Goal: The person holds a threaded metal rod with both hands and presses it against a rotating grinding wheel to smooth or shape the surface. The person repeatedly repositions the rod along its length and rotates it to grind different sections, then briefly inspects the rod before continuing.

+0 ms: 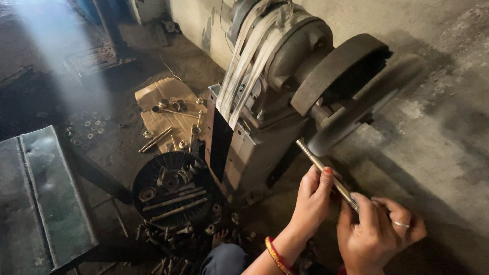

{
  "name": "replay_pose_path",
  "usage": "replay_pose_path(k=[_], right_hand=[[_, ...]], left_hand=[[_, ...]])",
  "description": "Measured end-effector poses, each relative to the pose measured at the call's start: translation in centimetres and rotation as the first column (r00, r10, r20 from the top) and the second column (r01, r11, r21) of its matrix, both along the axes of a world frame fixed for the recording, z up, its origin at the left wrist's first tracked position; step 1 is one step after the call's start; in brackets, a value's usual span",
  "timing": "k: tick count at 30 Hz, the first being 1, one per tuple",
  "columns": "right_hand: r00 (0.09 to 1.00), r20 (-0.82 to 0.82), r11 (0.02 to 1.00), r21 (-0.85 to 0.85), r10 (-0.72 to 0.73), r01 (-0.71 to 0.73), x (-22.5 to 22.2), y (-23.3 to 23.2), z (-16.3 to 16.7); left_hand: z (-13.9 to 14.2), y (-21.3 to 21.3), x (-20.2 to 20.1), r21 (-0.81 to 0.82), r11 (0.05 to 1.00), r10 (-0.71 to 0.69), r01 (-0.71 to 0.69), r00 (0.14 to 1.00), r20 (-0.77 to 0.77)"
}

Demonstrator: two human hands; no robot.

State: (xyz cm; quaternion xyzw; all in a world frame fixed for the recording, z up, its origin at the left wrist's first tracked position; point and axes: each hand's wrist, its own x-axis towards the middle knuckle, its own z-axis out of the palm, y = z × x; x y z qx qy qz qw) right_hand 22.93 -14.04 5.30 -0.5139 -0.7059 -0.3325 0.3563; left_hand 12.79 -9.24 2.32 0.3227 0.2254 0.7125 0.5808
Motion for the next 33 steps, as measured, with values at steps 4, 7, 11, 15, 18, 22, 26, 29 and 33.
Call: replay_pose_path(k=[4, 7, 11, 15, 18, 22, 26, 29, 33], right_hand=[[1.000, 0.006, 1.000, 0.013, -0.006, 0.005, 0.2, -0.1, 0.1], [1.000, -0.005, 1.000, 0.029, 0.009, -0.009, 0.2, -0.1, 0.1], [1.000, 0.008, 1.000, 0.027, -0.006, 0.006, 0.4, -0.2, 0.0], [1.000, 0.002, 0.999, 0.050, 0.001, -0.002, 0.4, -0.3, 0.1], [1.000, -0.005, 0.998, 0.065, 0.020, -0.019, 0.3, -0.3, 0.4], [1.000, 0.012, 0.998, 0.061, -0.006, 0.005, 0.5, -0.5, 0.7], [0.999, 0.030, 0.999, 0.049, -0.023, 0.022, 0.7, -0.6, 0.7], [0.999, 0.036, 0.998, 0.043, -0.039, 0.038, 0.8, -0.7, 0.7], [0.999, 0.027, 0.999, 0.044, -0.025, 0.024, 0.9, -1.0, 0.7]], left_hand=[[-0.2, 0.1, 0.4, -0.025, 0.999, 0.019, -0.021, 0.999, -0.047], [-0.6, 0.2, 0.6, -0.025, 1.000, 0.018, -0.019, 0.999, -0.051], [-0.7, 0.1, 0.7, 0.029, 0.997, 0.074, -0.072, 0.994, -0.078], [-0.6, -0.2, 0.5, 0.010, 0.998, 0.059, -0.058, 0.991, -0.123], [-0.4, -0.2, 0.6, -0.014, 0.999, 0.032, -0.034, 0.994, -0.107], [-0.4, -0.3, 0.8, -0.017, 0.999, 0.036, -0.038, 0.991, -0.126], [-0.4, -0.5, 0.8, -0.008, 0.999, 0.030, -0.031, 0.991, -0.127], [-0.5, -0.7, 0.7, 0.000, 1.000, 0.014, -0.014, 0.991, -0.134], [-0.6, -0.8, 0.6, 0.009, 1.000, -0.015, 0.016, 0.993, -0.114]])
